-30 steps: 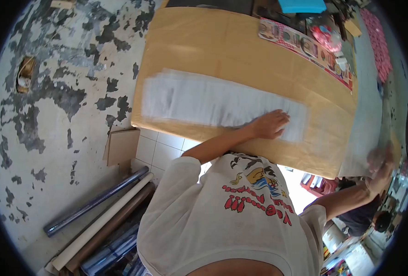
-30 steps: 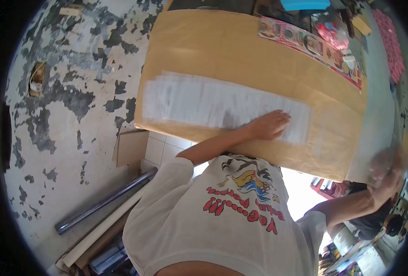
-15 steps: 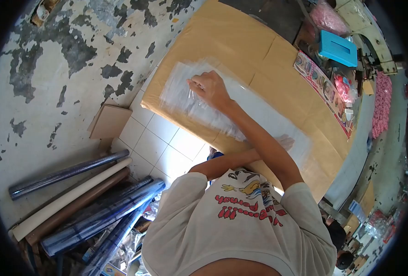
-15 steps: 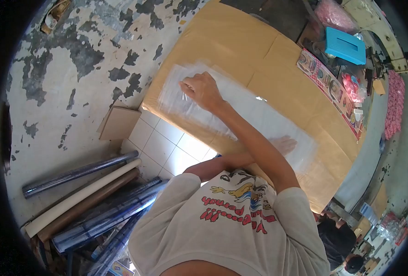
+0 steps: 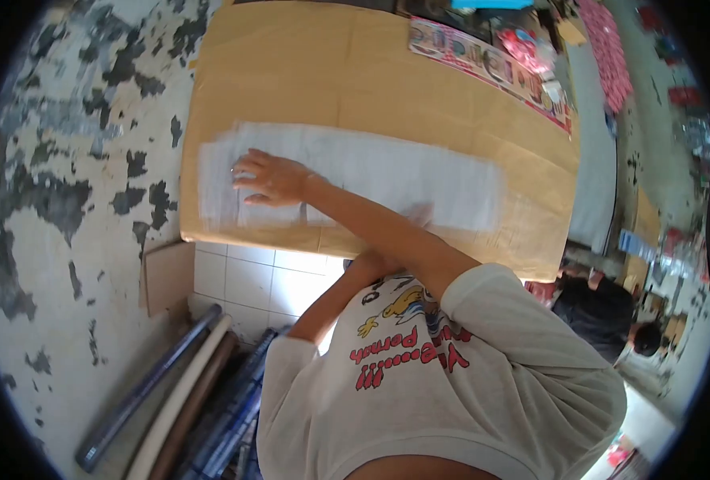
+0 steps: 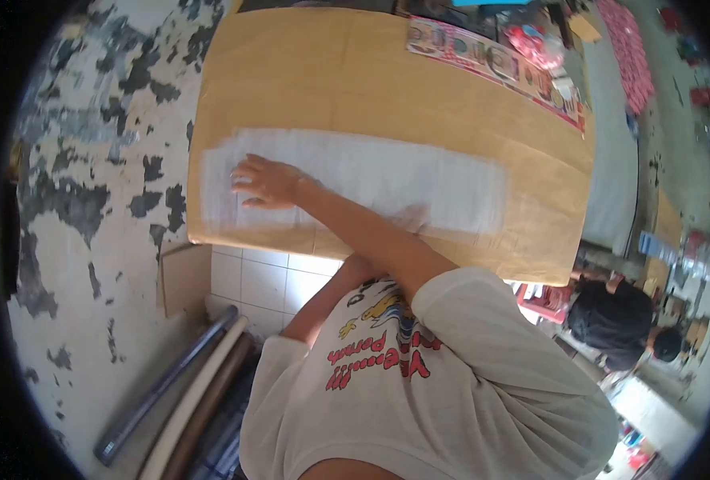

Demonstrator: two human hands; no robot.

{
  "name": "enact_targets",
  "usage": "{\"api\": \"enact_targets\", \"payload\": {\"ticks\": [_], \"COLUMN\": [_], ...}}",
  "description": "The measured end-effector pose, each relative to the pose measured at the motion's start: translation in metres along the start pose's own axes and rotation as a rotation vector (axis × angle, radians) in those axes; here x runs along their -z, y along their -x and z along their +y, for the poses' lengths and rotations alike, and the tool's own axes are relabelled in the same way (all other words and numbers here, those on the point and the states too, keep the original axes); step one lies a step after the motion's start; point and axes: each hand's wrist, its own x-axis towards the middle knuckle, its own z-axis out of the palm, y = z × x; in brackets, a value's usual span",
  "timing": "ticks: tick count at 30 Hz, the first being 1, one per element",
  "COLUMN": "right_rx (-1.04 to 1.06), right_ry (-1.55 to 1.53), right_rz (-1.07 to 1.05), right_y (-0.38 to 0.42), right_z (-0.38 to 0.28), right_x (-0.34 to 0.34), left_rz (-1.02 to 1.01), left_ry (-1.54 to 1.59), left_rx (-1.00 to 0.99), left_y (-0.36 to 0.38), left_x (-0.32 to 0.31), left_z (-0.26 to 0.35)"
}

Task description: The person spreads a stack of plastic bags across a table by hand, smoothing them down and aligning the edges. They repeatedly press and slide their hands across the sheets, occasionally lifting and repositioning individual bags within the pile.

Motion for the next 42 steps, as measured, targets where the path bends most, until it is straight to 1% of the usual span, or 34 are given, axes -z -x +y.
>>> {"api": "enact_targets", "payload": {"ticks": [2, 4, 5, 6, 8, 9, 12, 13, 16, 17, 19, 20, 22, 23, 24, 25, 26, 27, 28, 29, 30, 31, 32, 33, 35, 36, 39, 42], "right_rx": [0.005, 0.011, 0.013, 0.017, 0.022, 0.025, -0.056, -0.101, -0.086, -0.099, -0.099, -0.089, -0.229, -0.317, -0.564, -0.752, -0.795, -0.922, -0.894, -1.11, -1.106, -1.256, -1.42, -1.644, -1.94, -1.993, -2.036, -2.001], "right_ry": [-0.019, -0.039, -0.046, -0.05, -0.053, -0.054, 0.174, 0.313, 0.187, 0.231, 0.151, 0.111, 0.026, 0.025, 0.059, -0.003, 0.198, 0.237, 0.758, 0.943, 1.163, 1.341, 1.503, 0.946, 0.717, 0.612, 0.425, 0.412], "right_rz": [-0.014, -0.01, 0.002, 0.015, -0.114, -0.181, 0.054, -0.167, -0.17, -0.245, 0.001, 0.118, 0.084, 0.119, 0.018, 0.214, 0.103, 0.344, 0.324, 0.143, 0.198, 0.174, 0.127, 0.348, 0.268, 0.241, 0.217, 0.273], "right_y": [-0.001, 0.002, 0.004, 0.003, 0.002, 0.001, 0.004, 0.004, 0.009, 0.01, 0.043, 0.069, 0.133, 0.173, 0.214, 0.273, 0.328, 0.411, 0.493, 0.615, 0.663, 0.686, 0.708, 0.692, 0.738, 0.759, 0.787, 0.797], "right_z": [0.002, 0.002, 0.003, 0.003, 0.001, -0.002, 0.004, -0.001, -0.005, -0.008, -0.013, -0.015, -0.016, -0.013, -0.017, -0.003, -0.004, 0.017, 0.024, 0.042, 0.024, 0.001, -0.022, -0.049, -0.071, -0.074, -0.073, -0.07], "right_x": [-0.001, -0.002, -0.004, -0.004, 0.01, 0.018, -0.024, -0.023, -0.015, -0.014, -0.008, -0.002, 0.049, 0.071, 0.105, 0.107, 0.147, 0.143, 0.147, 0.149, 0.175, 0.2, 0.226, 0.266, 0.273, 0.271, 0.272, 0.275], "left_rz": [-0.502, -0.381, -0.088, 0.116, 0.708, 0.972, 0.769, 0.65, 0.725, 0.733, 0.749, 0.748, 0.76, 0.799, 0.825, 0.854, 0.887, 0.959, 1.035, 1.112, 1.194, 1.282, 1.374, 1.465, 1.346, 1.273, 1.274, 1.283], "left_ry": [-0.185, 0.12, 0.026, 0.481, 0.316, 0.252, -0.752, -0.767, -0.764, -0.777, -0.785, -0.85, -0.981, -0.981, -1.06, -1.141, -1.222, -1.246, -1.281, -1.328, -1.215, -1.101, -1.032, -0.956, -0.883, -0.835, -0.804, -0.838], "left_rx": [0.137, 0.068, -0.008, 0.079, -0.071, -0.047, 0.296, 0.497, 0.456, 0.432, 0.404, 0.398, 0.381, 0.314, 0.39, 0.475, 0.571, 0.564, 0.565, 0.575, 0.683, 0.771, 0.785, 0.786, 0.954, 1.026, 0.96, 0.827], "left_y": [0.034, 0.066, 0.077, 0.093, 0.098, 0.087, 0.072, 0.067, 0.06, 0.057, 0.059, 0.062, 0.062, 0.066, 0.064, 0.06, 0.058, 0.057, 0.056, 0.061, 0.06, 0.054, 0.053, 0.056, 0.063, 0.062, 0.064, 0.064], "left_x": [0.08, 0.126, 0.157, 0.175, 0.204, 0.216, 0.238, 0.24, 0.247, 0.249, 0.242, 0.238, 0.239, 0.24, 0.234, 0.227, 0.222, 0.219, 0.22, 0.226, 0.225, 0.222, 0.222, 0.223, 0.234, 0.238, 0.241, 0.24], "left_z": [0.06, 0.022, 0.025, 0.004, -0.044, -0.048, -0.072, -0.075, -0.098, -0.101, -0.1, -0.1, -0.108, -0.118, -0.111, -0.094, -0.084, -0.091, -0.103, -0.108, -0.103, -0.095, -0.096, -0.1, -0.102, -0.101, -0.097, -0.105]}}
